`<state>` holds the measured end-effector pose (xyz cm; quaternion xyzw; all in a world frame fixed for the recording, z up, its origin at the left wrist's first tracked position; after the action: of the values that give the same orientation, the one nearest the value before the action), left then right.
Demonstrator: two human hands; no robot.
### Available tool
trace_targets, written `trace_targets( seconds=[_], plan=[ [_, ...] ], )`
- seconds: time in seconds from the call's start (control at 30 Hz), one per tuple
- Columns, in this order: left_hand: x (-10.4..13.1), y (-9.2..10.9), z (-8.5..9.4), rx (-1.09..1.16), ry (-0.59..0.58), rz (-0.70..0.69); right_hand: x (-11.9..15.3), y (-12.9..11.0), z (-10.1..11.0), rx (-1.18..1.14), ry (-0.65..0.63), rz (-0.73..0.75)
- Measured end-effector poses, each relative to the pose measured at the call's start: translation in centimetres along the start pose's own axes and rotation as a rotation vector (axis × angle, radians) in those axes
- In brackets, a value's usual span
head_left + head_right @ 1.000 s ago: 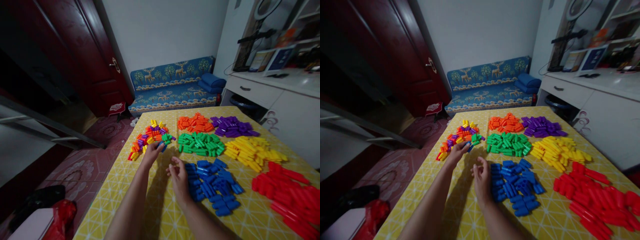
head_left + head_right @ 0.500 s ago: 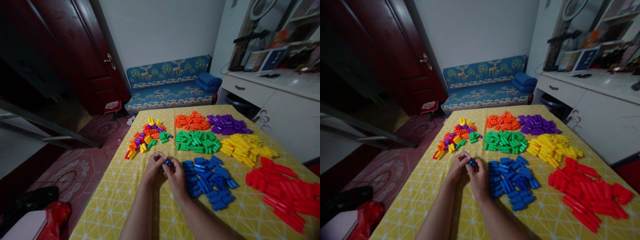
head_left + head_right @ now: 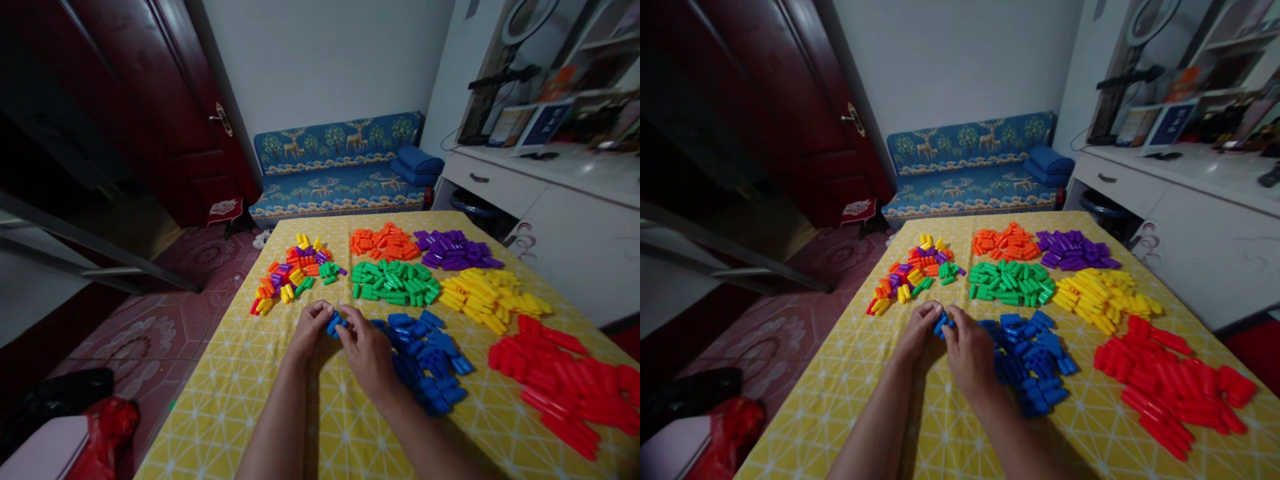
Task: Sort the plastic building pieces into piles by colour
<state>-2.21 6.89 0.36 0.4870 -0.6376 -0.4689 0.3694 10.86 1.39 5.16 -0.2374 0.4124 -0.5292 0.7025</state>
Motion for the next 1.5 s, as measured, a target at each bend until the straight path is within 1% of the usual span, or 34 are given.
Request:
trace_targets(
  seconds=[0.03,0.1,0.2,0.33,0.4,0.47,0.5,0.57,0.63,0.67,0.73,0.8,0.83,0.9,0.97,1.03,1.13,1.23,1.3,1.37,1.5],
  plan=[
    [0.0,0.2,-0.2,-0.033,-0.012,-0.007,-0.5,-0.4,1.0,0.122,-0.032,0.016],
    [-0.1,0.5,-0.6,-0.101,-0.039,-0.014,-1.5,-0.4,2.9,0.31,-0.072,-0.001],
    [-0.1,0.8,-0.8,-0.147,-0.039,-0.014,-2.5,1.1,5.1,0.474,-0.091,-0.098],
    [-0.2,0.6,-0.5,-0.143,0.011,-0.011,-2.9,4.2,6.2,0.592,-0.146,-0.207],
    [-0.3,0.6,-0.5,-0.139,0.022,-0.016,-2.9,4.9,6.6,0.64,-0.119,-0.217],
    [-0.3,0.6,-0.5,-0.131,0.024,-0.018,-2.8,4.5,6.6,0.647,-0.044,-0.177],
    [-0.4,0.6,-0.5,-0.126,0.03,-0.022,-2.6,4.0,6.2,0.618,-0.004,-0.141],
    [-0.5,0.5,-0.3,-0.118,0.063,-0.042,-2.2,2.4,4.7,0.471,0.035,-0.046],
    [-0.6,0.4,0.2,-0.1,0.143,-0.086,-1.7,1.0,2.1,0.243,0.008,0.021],
    [-0.6,0.4,0.7,-0.095,0.205,-0.114,-1.4,0.6,0.6,0.123,-0.023,0.027],
    [-0.5,0.3,1.7,-0.124,0.348,-0.169,-0.9,0.6,-2.2,-0.049,-0.076,-0.022],
    [-0.1,0.5,2.5,-0.211,0.477,-0.219,-0.6,1.4,-4.2,-0.091,-0.083,-0.078],
    [0.0,0.7,2.7,-0.267,0.519,-0.242,-0.5,1.8,-4.7,-0.082,-0.07,-0.087],
    [-0.3,1.2,2.9,-0.369,0.553,-0.279,-0.4,2.4,-5.0,-0.05,-0.033,-0.069],
    [-1.2,1.8,3.0,-0.463,0.542,-0.307,-0.4,2.7,-5.0,-0.041,-0.013,-0.04],
    [-2.9,2.7,2.8,-0.581,0.503,-0.332,-0.3,2.8,-4.8,-0.04,-0.002,-0.033],
    [-6.4,3.8,2.1,-0.846,0.376,-0.364,-0.2,2.7,-4.8,-0.076,-0.001,-0.038],
    [-9.4,4.0,1.5,-1.056,0.247,-0.342,-0.2,2.9,-5.1,-0.118,-0.019,-0.054],
    [-10.7,3.7,1.3,-1.111,0.177,-0.314,-0.2,3.0,-5.3,-0.13,-0.026,-0.058],
    [-11.4,3.4,1.2,-1.113,0.143,-0.306,-0.2,3.0,-5.4,-0.138,-0.032,-0.049],
    [-11.5,3.6,1.4,-1.066,0.17,-0.329,-0.2,2.9,-5.4,-0.157,-0.031,-0.037]
  ],
)
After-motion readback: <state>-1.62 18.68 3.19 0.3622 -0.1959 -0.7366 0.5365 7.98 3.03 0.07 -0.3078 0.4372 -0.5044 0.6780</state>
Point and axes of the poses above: each hand's wrist, its own x-axis away from the middle knuckle, its own z-axis out of the back of the hand, y = z × x, the point moved 6 cm from there along -x, towards the middle knuckle, and after that the axes turned 6 degrees about -y, right-handed, at the moved point
